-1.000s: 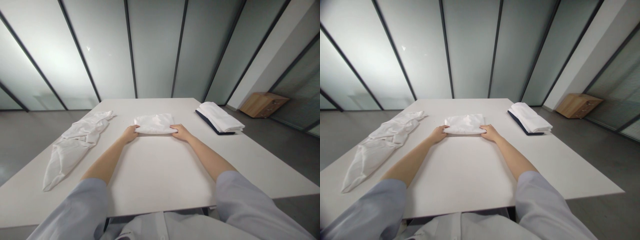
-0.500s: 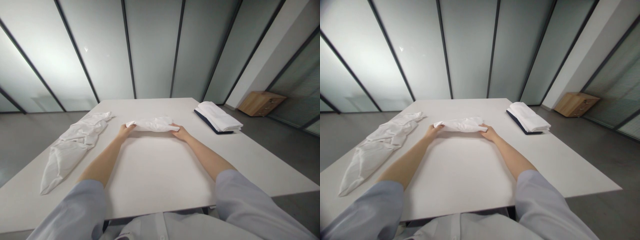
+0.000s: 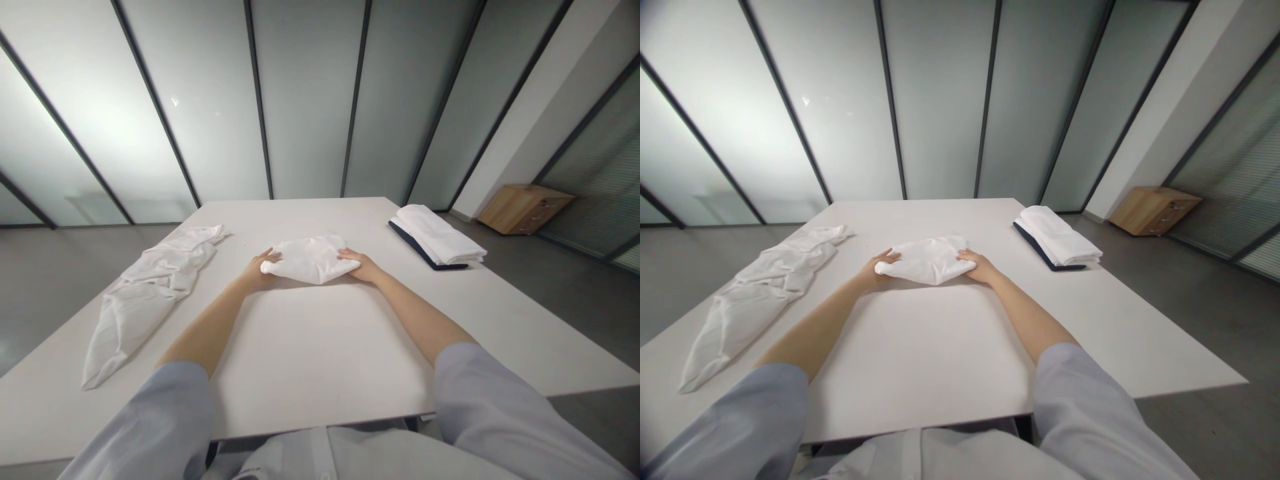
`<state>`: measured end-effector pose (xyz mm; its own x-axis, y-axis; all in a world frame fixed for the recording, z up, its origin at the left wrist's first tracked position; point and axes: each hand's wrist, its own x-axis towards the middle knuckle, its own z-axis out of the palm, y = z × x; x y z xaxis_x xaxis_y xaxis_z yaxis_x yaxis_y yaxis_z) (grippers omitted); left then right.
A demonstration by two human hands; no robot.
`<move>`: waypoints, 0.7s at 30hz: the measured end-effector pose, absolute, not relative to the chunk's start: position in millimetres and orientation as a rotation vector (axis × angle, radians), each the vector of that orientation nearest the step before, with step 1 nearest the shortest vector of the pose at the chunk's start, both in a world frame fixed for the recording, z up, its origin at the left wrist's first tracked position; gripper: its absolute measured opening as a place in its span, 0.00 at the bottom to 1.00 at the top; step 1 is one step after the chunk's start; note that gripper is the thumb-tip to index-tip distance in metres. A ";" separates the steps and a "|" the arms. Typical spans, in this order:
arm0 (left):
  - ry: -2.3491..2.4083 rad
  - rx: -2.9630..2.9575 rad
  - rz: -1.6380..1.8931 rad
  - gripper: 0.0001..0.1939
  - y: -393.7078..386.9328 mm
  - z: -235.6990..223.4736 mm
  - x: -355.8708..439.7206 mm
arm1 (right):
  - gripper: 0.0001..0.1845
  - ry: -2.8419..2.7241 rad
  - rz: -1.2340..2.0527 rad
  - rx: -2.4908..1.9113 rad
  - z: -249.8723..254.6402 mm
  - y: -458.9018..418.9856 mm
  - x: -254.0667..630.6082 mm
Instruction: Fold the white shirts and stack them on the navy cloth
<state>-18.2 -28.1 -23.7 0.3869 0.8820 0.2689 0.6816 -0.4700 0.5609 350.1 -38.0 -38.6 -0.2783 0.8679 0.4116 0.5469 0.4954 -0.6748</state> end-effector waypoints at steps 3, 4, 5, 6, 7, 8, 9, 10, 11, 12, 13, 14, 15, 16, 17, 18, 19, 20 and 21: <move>1.233 2.216 0.822 0.25 -30.6 -26.4 -16.9 | 0.15 -1.977 0.546 -1.194 -36.0 -40.5 349.0; 1.236 2.166 0.829 0.26 -31.2 -27.5 -16.6 | 0.15 -1.982 0.558 -1.202 -34.9 -41.2 348.9; 1.250 2.111 0.834 0.26 -31.8 -28.2 -16.2 | 0.15 -1.984 0.567 -1.206 -33.9 -41.7 348.9; 1.265 2.053 0.843 0.27 -32.2 -28.2 -15.5 | 0.14 -1.980 0.573 -1.208 -33.0 -41.8 349.0; 1.277 1.994 0.864 0.29 -32.6 -27.5 -14.5 | 0.13 -1.968 0.576 -1.213 -32.3 -41.4 349.2; 1.285 1.945 0.889 0.30 -33.0 -26.1 -13.4 | 0.12 -1.947 0.579 -1.224 -31.8 -40.5 349.3; 1.289 1.911 0.912 0.31 -33.5 -24.1 -12.3 | 0.12 -1.916 0.585 -1.241 -31.6 -39.3 349.5; 1.290 1.883 0.933 0.32 -33.9 -22.0 -11.4 | 0.12 -1.880 0.593 -1.266 -31.6 -37.7 349.7; 1.295 1.858 0.948 0.33 -34.3 -19.9 -10.8 | 0.11 -1.841 0.602 -1.291 -31.8 -35.9 350.0; 1.313 1.831 0.962 0.33 -34.4 -18.3 -10.7 | 0.11 -1.806 0.613 -1.315 -32.1 -34.0 350.2; 1.337 1.802 0.978 0.33 -34.1 -17.2 -11.2 | 0.11 -1.774 0.624 -1.332 -32.5 -32.1 350.4; 1.362 1.774 0.992 0.33 -33.5 -16.8 -12.1 | 0.10 -1.747 0.636 -1.341 -32.9 -30.5 350.6; 1.393 1.744 0.997 0.32 -32.4 -17.0 -13.4 | 0.11 -1.725 0.648 -1.339 -33.4 -29.1 350.8; 1.429 1.712 0.989 0.31 -31.0 -17.6 -14.8 | 0.11 -1.703 0.662 -1.331 -33.8 -28.0 350.9; 1.470 1.681 0.969 0.31 -29.4 -18.4 -16.2 | 0.12 -1.681 0.673 -1.325 -34.2 -27.2 351.0; 1.515 1.652 0.947 0.30 -27.8 -19.3 -17.3 | 0.12 -1.659 0.680 -1.328 -34.4 -26.6 351.1; 1.559 1.632 0.930 0.30 -26.4 -20.0 -18.0 | 0.12 -1.639 0.686 -1.343 -34.4 -26.3 351.0; 1.600 1.623 0.925 0.30 -25.2 -20.4 -18.3 | 0.12 -1.623 0.691 -1.368 -34.3 -26.1 350.9; 1.630 1.629 0.931 0.29 -24.4 -20.6 -18.0 | 0.12 -1.612 0.693 -1.398 -34.0 -26.0 350.6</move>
